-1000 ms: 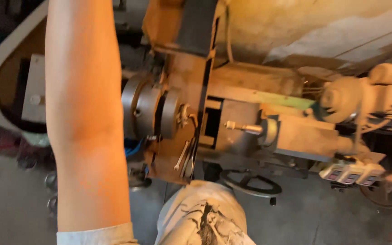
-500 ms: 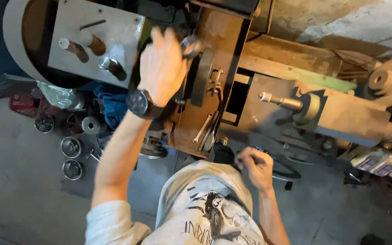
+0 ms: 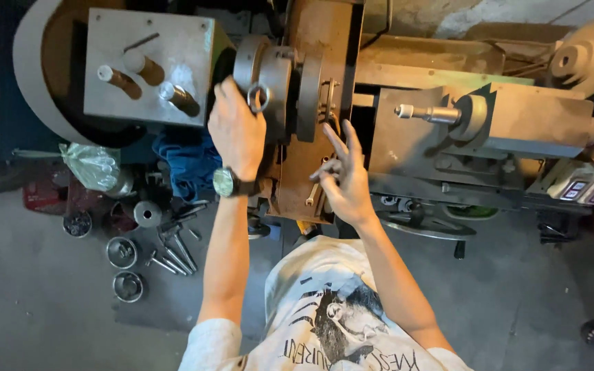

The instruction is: Picking up metal parts, measuring them with calipers, and mounting them on a lathe for machining.

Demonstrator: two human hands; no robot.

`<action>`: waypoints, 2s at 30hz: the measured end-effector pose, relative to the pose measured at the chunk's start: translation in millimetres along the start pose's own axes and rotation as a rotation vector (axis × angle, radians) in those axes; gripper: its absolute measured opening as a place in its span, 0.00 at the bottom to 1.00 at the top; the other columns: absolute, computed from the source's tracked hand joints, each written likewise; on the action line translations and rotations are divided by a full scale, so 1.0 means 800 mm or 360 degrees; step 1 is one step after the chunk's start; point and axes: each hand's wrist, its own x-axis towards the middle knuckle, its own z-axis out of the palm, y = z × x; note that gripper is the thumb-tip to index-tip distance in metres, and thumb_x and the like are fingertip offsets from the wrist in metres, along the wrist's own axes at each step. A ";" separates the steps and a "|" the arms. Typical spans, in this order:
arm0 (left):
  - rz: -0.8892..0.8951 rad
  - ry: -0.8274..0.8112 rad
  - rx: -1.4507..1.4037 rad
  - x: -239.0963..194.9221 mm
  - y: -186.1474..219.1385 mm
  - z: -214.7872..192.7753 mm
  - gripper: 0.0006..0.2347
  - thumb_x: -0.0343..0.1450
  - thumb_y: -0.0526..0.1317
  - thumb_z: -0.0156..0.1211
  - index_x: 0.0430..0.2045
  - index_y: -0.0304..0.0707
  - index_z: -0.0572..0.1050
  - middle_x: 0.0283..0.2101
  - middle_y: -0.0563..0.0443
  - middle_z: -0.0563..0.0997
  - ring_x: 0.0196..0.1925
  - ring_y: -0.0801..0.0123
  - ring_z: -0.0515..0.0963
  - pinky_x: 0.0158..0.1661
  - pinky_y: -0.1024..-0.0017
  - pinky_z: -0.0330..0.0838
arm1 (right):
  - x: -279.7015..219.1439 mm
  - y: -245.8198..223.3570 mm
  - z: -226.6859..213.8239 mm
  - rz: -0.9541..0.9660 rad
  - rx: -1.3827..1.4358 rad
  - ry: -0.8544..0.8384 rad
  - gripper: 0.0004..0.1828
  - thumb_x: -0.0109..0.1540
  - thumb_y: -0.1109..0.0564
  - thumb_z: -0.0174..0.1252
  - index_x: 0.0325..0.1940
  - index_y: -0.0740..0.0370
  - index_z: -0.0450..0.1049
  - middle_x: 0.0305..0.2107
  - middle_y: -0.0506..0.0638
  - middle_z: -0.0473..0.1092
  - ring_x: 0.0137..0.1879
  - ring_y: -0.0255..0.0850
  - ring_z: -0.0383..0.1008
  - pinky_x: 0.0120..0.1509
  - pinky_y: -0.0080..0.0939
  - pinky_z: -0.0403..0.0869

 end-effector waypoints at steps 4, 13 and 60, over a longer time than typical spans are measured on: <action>-0.0079 0.0059 -0.0177 -0.034 -0.015 0.005 0.16 0.66 0.42 0.58 0.41 0.31 0.65 0.33 0.43 0.72 0.28 0.47 0.77 0.25 0.59 0.73 | 0.033 0.016 0.016 -0.0102 -0.0299 0.0050 0.46 0.55 0.77 0.41 0.70 0.60 0.28 0.63 0.66 0.47 0.33 0.42 0.74 0.35 0.35 0.73; -0.0049 0.0239 -0.0279 -0.075 -0.055 0.057 0.15 0.63 0.37 0.60 0.40 0.30 0.67 0.25 0.39 0.76 0.23 0.45 0.76 0.24 0.61 0.71 | 0.108 -0.022 0.023 0.0309 -0.0029 0.0042 0.47 0.56 0.74 0.41 0.68 0.51 0.21 0.58 0.84 0.40 0.28 0.56 0.76 0.26 0.43 0.78; -0.1385 -0.1677 -0.2604 -0.284 0.080 0.000 0.12 0.72 0.35 0.47 0.18 0.24 0.64 0.15 0.30 0.72 0.03 0.64 0.68 0.06 0.78 0.58 | -0.111 0.096 -0.084 0.0793 0.1516 -0.0345 0.36 0.40 0.60 0.70 0.45 0.80 0.62 0.36 0.72 0.68 0.40 0.51 0.75 0.40 0.42 0.77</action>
